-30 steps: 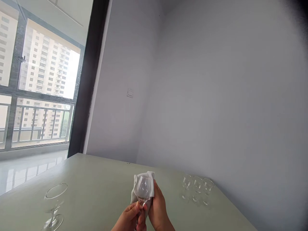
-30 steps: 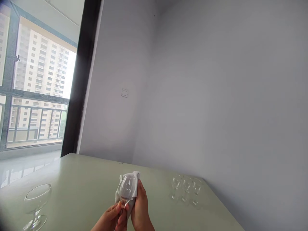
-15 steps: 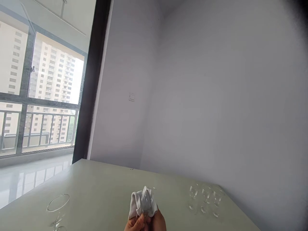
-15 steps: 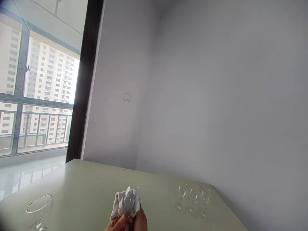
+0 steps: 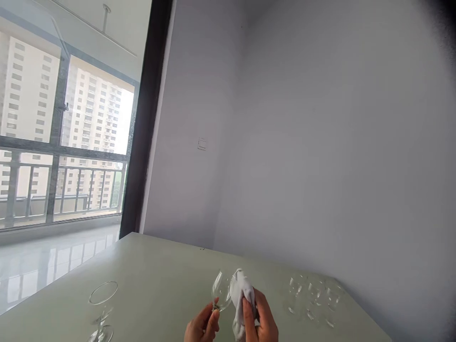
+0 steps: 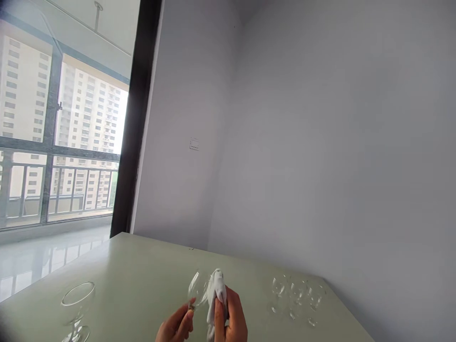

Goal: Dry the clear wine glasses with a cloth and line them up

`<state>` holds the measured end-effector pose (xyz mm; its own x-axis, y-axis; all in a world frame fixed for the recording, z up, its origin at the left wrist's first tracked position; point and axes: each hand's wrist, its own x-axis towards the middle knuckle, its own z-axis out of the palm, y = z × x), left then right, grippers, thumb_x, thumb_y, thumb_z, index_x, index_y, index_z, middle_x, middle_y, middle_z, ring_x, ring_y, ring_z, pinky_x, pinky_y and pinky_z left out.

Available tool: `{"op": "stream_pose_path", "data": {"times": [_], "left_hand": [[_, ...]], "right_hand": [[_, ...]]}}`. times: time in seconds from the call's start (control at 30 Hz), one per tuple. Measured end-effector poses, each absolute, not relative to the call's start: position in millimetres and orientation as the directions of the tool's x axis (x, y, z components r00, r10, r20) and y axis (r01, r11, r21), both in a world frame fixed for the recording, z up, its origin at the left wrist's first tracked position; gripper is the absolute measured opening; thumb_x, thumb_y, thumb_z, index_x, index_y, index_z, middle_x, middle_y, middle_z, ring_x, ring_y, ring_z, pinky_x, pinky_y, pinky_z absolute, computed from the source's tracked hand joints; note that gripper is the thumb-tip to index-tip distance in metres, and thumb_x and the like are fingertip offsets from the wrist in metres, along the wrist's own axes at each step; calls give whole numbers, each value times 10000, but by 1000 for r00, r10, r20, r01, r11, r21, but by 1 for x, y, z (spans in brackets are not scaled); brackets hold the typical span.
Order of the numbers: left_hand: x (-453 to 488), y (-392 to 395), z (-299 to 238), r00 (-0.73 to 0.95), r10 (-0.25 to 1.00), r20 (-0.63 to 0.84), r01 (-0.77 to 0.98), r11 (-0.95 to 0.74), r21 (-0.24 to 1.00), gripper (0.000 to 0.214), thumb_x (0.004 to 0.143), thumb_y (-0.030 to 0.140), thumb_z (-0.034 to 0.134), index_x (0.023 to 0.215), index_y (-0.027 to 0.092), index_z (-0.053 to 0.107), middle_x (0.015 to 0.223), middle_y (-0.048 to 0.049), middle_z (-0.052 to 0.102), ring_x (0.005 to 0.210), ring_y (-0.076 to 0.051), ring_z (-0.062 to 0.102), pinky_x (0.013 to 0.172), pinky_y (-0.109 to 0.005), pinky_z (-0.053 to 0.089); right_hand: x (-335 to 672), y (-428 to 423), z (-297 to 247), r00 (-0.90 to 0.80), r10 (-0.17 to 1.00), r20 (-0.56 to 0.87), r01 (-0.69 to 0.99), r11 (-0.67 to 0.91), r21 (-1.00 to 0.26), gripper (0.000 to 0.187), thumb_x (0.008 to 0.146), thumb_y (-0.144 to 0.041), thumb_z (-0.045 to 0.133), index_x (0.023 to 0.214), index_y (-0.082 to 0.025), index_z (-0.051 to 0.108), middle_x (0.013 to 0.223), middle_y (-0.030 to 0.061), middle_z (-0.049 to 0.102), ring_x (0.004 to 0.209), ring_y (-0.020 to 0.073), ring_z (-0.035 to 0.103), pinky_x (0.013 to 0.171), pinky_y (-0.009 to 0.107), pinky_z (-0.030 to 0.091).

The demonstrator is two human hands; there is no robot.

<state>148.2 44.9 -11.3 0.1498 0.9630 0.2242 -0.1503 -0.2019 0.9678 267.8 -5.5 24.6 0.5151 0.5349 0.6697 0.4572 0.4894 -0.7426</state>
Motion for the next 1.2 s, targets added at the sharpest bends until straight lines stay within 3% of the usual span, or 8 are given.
{"op": "stream_pose_path", "data": {"times": [0.1,0.2,0.33,0.43,0.67,0.87,1.07,1.2], "left_hand": [[150,39,-10,217,954,208,-189,-168,968,635,660,743,462,742,164,710,481,-10,521,430,-125,411,453,-253,320],[145,34,-3,288,943,164,-253,-91,963,645,688,750,402,556,168,647,463,-16,511,464,-138,426,468,-255,339],[135,31,5,246,969,16,-322,66,944,649,702,741,397,815,178,700,675,-43,661,729,-216,572,638,-278,435],[131,30,9,293,953,-72,-430,198,881,682,697,729,435,989,160,671,806,-65,697,915,-257,577,800,-321,439],[134,27,20,575,815,-68,-533,436,725,666,682,744,442,945,182,685,756,-59,690,804,-252,619,763,-362,451],[136,24,21,616,787,-30,-575,476,666,380,685,495,657,864,161,691,790,-44,663,791,-179,601,696,-247,439],[142,33,5,660,750,43,-507,402,762,390,563,400,798,836,190,618,521,71,490,429,-33,403,421,-157,239],[141,41,-1,609,788,-90,-442,432,786,411,616,506,730,921,258,613,583,63,552,441,-45,459,438,-157,285]], "right_hand": [[251,-2,33,407,378,832,704,450,-549,271,862,-367,498,1075,-273,637,917,59,566,798,188,570,683,306,478],[230,4,32,271,366,890,870,302,-389,261,877,-354,469,1053,-297,652,861,52,574,736,186,562,635,308,469],[214,7,24,49,396,917,977,173,-127,247,859,-273,511,1068,-307,639,794,38,620,688,202,554,632,329,439],[210,4,18,3,440,898,984,161,-83,243,866,-219,491,1049,-283,638,768,35,629,675,199,559,600,312,437],[214,-8,16,104,571,815,950,186,-251,251,763,-78,538,864,-281,646,749,15,583,691,183,592,573,254,465],[231,-17,3,52,781,622,923,200,-329,444,503,22,556,803,-293,648,942,1,639,765,198,654,604,238,486],[257,-32,1,-22,901,433,716,316,-622,297,594,-66,531,710,-281,700,841,-13,654,663,146,622,565,206,437],[280,-43,28,268,872,411,386,294,-875,141,713,-250,566,759,-219,696,688,-5,594,575,134,541,532,215,401]]}}
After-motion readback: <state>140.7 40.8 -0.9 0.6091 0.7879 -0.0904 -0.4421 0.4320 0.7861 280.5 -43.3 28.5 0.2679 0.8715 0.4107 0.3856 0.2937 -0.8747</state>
